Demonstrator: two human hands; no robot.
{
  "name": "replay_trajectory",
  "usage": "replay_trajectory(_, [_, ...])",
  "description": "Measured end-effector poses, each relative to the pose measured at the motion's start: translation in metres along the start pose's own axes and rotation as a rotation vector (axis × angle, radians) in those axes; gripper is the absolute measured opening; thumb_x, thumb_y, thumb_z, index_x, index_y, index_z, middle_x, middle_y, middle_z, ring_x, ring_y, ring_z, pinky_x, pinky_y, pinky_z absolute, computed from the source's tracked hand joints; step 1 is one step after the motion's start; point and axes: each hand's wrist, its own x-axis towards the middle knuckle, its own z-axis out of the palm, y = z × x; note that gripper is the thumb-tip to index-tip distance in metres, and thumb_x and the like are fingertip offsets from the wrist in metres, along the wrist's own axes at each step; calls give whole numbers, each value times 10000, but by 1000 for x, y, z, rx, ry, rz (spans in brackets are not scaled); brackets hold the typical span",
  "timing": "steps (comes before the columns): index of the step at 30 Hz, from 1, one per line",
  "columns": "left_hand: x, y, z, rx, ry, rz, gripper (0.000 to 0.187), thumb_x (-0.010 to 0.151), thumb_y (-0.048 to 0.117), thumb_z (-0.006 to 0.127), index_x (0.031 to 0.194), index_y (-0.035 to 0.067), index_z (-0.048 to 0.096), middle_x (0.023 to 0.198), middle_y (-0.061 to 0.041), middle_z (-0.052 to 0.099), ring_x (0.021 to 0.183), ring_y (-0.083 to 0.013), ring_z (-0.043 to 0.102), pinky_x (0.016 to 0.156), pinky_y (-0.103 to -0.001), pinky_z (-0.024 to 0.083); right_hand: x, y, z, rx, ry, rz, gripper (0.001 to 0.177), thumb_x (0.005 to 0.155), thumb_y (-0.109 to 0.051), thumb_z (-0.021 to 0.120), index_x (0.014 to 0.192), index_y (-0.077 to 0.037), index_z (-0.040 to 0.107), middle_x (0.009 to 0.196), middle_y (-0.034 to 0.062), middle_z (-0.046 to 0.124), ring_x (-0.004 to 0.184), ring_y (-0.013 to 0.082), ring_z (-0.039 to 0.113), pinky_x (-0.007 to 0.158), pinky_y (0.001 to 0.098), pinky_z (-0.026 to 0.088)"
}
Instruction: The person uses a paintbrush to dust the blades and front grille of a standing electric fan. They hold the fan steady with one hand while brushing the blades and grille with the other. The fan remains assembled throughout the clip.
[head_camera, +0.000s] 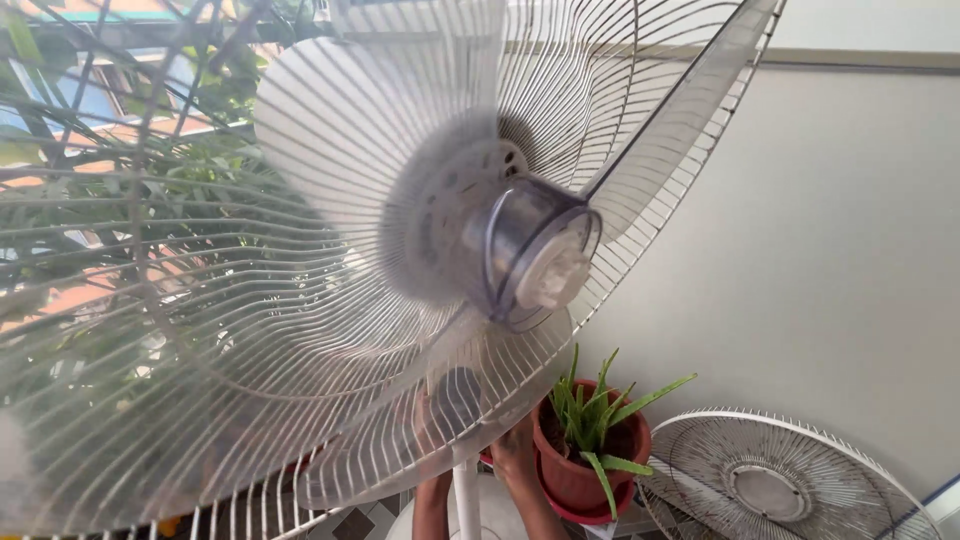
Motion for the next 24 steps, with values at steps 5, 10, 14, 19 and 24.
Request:
replay_trajectory(5, [-28,-2,-3,-7,11,-75,439,934,256,724,1253,9,551,1018,-157,682,922,-252,689,802,-388,572,12,23,-17,-120,-176,20,544,989,-431,598,1308,9,584,1181,133,601,1031,234,576,894,392,479])
replay_trajectory(10, [-42,6,-7,-38,45,-94,453,935,244,732,1260,-4,536,993,-164,680,898,-247,694,777,-376,579,16,24,-33,189,-211,511,454,929,-337,623,1237,-8,568,942,91,576,767,180,529,681,357,476])
replay_trajectory(14, [-46,31,-10,-68,90,-53,465,936,233,740,1265,-14,524,973,-170,678,879,-243,698,757,-367,585,16,17,-53,453,-107,740,393,882,-261,642,1181,-21,555,752,58,556,557,136,491,510,329,473])
replay_trajectory(19, [-56,100,-33,-85,126,-3,481,937,221,748,1272,-26,509,948,-177,676,855,-237,704,732,-355,592,24,0,-88,533,58,709,362,854,-255,710,1100,-20,587,620,57,505,431,129,430,449,325,484])
replay_trajectory(24, [-66,185,-45,-69,236,113,497,938,208,757,1279,-39,494,923,-184,673,831,-232,709,707,-342,599,47,-41,-116,900,257,780,387,855,-374,754,1085,-101,603,930,35,649,493,85,398,498,270,407])
